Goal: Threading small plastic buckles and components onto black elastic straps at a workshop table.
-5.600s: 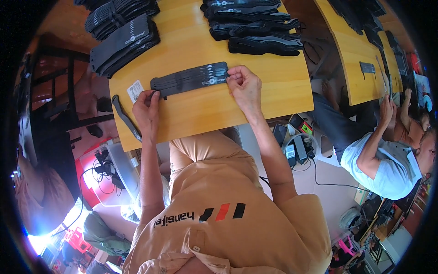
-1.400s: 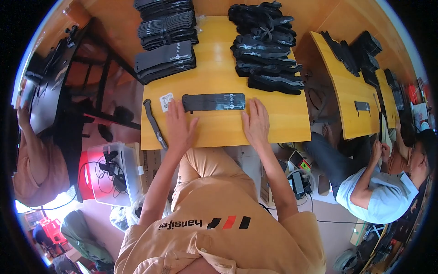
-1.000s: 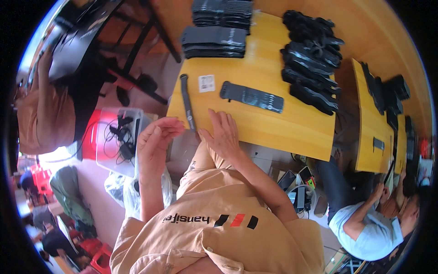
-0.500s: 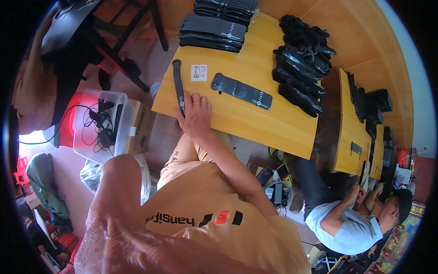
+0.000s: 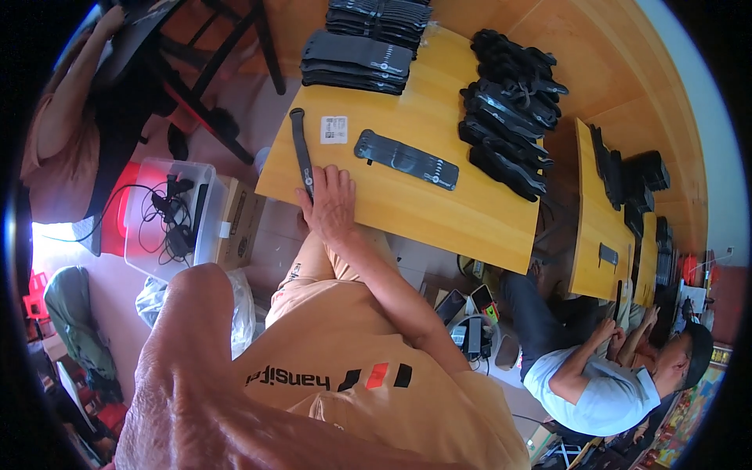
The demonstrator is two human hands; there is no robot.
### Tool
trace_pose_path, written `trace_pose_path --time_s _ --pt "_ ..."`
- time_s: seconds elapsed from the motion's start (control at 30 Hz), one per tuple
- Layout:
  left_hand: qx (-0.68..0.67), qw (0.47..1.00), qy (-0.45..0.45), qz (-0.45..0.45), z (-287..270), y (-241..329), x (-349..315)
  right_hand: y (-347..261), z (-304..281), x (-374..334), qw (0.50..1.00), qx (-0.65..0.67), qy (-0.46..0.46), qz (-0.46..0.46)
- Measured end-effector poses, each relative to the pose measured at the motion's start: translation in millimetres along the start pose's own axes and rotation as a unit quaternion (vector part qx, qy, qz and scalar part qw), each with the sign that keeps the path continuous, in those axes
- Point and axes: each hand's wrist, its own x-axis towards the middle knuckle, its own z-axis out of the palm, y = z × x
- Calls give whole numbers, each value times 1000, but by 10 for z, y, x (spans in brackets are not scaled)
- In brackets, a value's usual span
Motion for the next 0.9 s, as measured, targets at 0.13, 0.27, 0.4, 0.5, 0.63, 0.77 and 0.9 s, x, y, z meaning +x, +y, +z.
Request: trace_pose_path --time_s 0.13,0.27,0.4,0.5,0.63,0.77,0.9 --pt "11 1000 16 3 -3 11 -17 -8 -5 -24 1000 12 -10 9" --pt "22 999 34 10 -31 46 -71 -17 -14 -50 1000 25 3 11" --pt "26 998 50 12 -84 69 -122 -8 -35 -79 1000 4 -2 23" --pt "32 998 63 5 -130 64 -138 64 16 -112 1000 3 23 9" --pt "52 996 72 -17 -157 136 -188 165 -69 -192 993 75 87 36" --pt "213 847 460 -163 -946 -54 -910 208 -542 -205 800 500 -113 312" --pt "206 792 506 -272 -1092 -519 -1325 89 -714 -251 564 713 -176 379"
